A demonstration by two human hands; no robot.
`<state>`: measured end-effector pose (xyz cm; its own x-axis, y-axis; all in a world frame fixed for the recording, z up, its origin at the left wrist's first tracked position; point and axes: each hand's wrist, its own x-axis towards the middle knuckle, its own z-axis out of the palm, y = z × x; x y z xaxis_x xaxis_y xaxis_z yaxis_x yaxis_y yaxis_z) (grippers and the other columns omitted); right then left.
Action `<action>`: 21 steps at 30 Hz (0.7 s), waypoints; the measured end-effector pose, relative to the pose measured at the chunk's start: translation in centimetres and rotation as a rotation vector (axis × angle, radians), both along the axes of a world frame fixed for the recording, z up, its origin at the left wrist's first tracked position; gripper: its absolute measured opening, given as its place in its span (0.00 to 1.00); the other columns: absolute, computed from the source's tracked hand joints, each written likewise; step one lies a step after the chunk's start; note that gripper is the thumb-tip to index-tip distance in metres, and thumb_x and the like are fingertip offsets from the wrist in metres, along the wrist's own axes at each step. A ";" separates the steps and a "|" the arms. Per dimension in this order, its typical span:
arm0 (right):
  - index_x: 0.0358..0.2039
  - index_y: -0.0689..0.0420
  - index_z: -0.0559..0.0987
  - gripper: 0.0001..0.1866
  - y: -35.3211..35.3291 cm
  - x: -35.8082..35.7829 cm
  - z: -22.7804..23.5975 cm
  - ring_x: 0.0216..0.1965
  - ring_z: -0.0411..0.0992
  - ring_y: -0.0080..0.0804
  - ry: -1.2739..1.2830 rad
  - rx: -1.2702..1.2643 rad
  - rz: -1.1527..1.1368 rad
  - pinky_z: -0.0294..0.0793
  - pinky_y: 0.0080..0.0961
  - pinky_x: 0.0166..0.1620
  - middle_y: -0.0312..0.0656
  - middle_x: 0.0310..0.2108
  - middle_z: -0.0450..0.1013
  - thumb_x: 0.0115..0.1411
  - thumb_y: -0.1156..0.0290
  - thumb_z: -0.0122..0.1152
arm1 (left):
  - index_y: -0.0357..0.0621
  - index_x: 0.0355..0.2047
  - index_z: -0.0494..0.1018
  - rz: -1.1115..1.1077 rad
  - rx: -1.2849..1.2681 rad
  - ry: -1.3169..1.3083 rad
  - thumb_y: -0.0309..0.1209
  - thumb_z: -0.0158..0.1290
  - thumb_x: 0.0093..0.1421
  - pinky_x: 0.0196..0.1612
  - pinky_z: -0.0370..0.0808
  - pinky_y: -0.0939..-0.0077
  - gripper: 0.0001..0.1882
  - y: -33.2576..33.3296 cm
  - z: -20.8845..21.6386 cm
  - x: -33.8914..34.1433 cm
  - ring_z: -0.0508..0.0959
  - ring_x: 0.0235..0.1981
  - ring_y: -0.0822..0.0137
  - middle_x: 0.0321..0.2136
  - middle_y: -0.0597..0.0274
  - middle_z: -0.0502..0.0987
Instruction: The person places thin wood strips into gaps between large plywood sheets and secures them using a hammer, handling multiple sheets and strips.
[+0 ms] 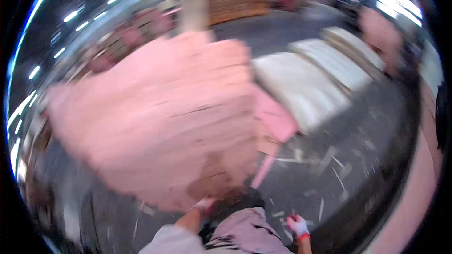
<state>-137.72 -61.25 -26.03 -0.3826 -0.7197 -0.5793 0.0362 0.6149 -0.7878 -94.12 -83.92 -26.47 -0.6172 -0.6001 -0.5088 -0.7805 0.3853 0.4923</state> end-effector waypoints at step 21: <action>0.31 0.55 0.73 0.10 -52.8 -43.9 -4.8 0.20 0.63 0.22 -0.263 0.178 0.254 0.59 0.25 0.18 0.33 0.20 0.67 0.59 0.62 0.55 | 0.44 0.37 0.76 1.547 0.479 0.129 0.42 0.46 0.61 0.33 0.70 0.72 0.16 -15.8 4.0 -34.5 0.74 0.30 0.70 0.28 0.62 0.76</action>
<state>-181.59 -114.05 -30.82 -0.0278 -0.6517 -0.7580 0.0520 0.7563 -0.6521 -128.66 -99.72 -22.50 0.3413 -0.4650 -0.8168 -0.2020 -0.8850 0.4194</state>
